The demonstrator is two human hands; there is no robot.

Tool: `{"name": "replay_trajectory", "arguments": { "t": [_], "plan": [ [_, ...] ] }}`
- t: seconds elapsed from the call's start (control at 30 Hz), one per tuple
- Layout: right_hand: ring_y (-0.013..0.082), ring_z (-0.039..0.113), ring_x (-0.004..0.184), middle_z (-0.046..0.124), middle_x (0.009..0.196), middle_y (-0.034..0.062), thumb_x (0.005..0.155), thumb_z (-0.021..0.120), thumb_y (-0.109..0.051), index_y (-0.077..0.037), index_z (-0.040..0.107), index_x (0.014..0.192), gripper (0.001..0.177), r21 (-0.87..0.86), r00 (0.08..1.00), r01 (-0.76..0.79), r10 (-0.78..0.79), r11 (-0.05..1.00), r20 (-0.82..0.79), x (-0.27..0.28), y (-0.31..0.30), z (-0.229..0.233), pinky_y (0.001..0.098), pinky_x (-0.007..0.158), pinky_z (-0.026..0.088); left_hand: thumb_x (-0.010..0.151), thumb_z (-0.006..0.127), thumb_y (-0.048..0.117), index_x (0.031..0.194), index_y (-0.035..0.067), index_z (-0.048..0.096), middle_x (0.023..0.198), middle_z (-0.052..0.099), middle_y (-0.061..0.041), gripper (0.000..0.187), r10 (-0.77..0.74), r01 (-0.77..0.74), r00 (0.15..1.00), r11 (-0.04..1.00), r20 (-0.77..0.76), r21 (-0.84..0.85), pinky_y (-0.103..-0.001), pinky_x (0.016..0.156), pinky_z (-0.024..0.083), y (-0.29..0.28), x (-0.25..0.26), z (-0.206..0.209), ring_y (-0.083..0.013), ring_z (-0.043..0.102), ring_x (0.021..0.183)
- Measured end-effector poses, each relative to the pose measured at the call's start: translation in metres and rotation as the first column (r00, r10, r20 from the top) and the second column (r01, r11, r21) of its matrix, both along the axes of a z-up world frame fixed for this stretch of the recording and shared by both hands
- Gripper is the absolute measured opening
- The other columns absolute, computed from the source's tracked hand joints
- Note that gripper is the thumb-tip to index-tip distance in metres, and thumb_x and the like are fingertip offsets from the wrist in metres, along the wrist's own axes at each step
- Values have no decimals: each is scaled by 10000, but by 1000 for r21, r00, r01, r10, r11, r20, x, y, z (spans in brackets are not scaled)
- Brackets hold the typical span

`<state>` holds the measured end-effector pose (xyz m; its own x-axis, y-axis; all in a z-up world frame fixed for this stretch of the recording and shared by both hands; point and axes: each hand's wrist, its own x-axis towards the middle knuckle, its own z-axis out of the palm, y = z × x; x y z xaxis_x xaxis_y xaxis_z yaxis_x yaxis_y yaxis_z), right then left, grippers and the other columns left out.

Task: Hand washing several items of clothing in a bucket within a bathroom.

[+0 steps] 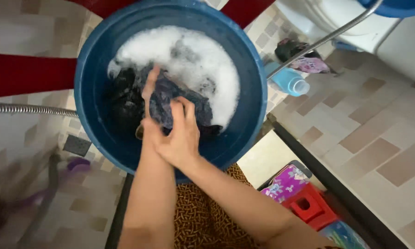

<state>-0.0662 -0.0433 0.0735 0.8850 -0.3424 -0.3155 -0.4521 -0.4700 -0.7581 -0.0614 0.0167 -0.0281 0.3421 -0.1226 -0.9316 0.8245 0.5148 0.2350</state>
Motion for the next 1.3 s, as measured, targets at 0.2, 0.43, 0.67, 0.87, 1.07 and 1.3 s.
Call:
{"name": "replay_trajectory", "arguments": {
  "t": [0.2, 0.43, 0.67, 0.87, 1.07, 1.3],
  "plan": [
    [402, 679, 932, 686, 1030, 167, 863, 761, -332, -108, 698, 1042, 294, -245, 998, -68, 70, 967, 0, 80, -56, -44, 501, 784, 539, 897, 618, 517, 1464, 119, 461, 1418, 572, -126, 711, -172, 184, 981, 971, -91, 150, -538, 1017, 441, -2, 56, 82, -297, 587, 1262],
    [216, 597, 949, 577, 1259, 93, 959, 727, -163, -26, 629, 964, 169, 548, 961, 27, -173, 836, 218, 55, -131, -9, 311, 839, 520, 893, 752, 289, 1595, 35, 438, 1618, 486, -192, 810, -436, 248, 797, 867, 419, 432, -445, 1173, 399, 39, 58, 47, -331, 509, 1446],
    [400, 639, 1127, 604, 1280, 187, 794, 781, -216, 16, 687, 1227, 500, -466, 956, -71, 193, 882, 220, 62, -67, -50, 483, 981, 505, 804, 874, 224, 1287, -65, 697, 1298, 784, -199, 589, -552, 301, 809, 685, 203, 663, -454, 974, 550, 37, 60, -57, -321, 729, 1101],
    [365, 671, 1013, 691, 1052, 163, 919, 644, -282, -350, 704, 1276, 368, -386, 751, -650, 479, 655, -454, 83, -64, -143, 660, 906, 473, 706, 910, 278, 1238, -81, 621, 1178, 733, -211, 705, -395, 376, 914, 741, -92, 557, -493, 772, 554, 33, 87, -54, -357, 693, 996],
    [387, 649, 1109, 638, 1190, 164, 806, 713, -207, -80, 673, 1155, 374, -15, 973, 26, -22, 1000, 230, 45, -3, 2, 472, 928, 560, 843, 682, 520, 1255, -6, 676, 1204, 739, -173, 669, 69, -69, 998, 983, -11, -171, -412, 896, 591, 25, 102, 43, -295, 737, 1028],
    [389, 665, 1055, 655, 1147, 178, 732, 791, -247, -155, 711, 1072, 361, -124, 958, 209, -228, 970, -171, 89, -26, -71, 496, 899, 538, 938, 560, 404, 1182, 38, 678, 1139, 749, -91, 455, -70, 70, 996, 998, -57, 0, -441, 839, 611, 8, 67, 38, -251, 745, 995]
  ]
}}
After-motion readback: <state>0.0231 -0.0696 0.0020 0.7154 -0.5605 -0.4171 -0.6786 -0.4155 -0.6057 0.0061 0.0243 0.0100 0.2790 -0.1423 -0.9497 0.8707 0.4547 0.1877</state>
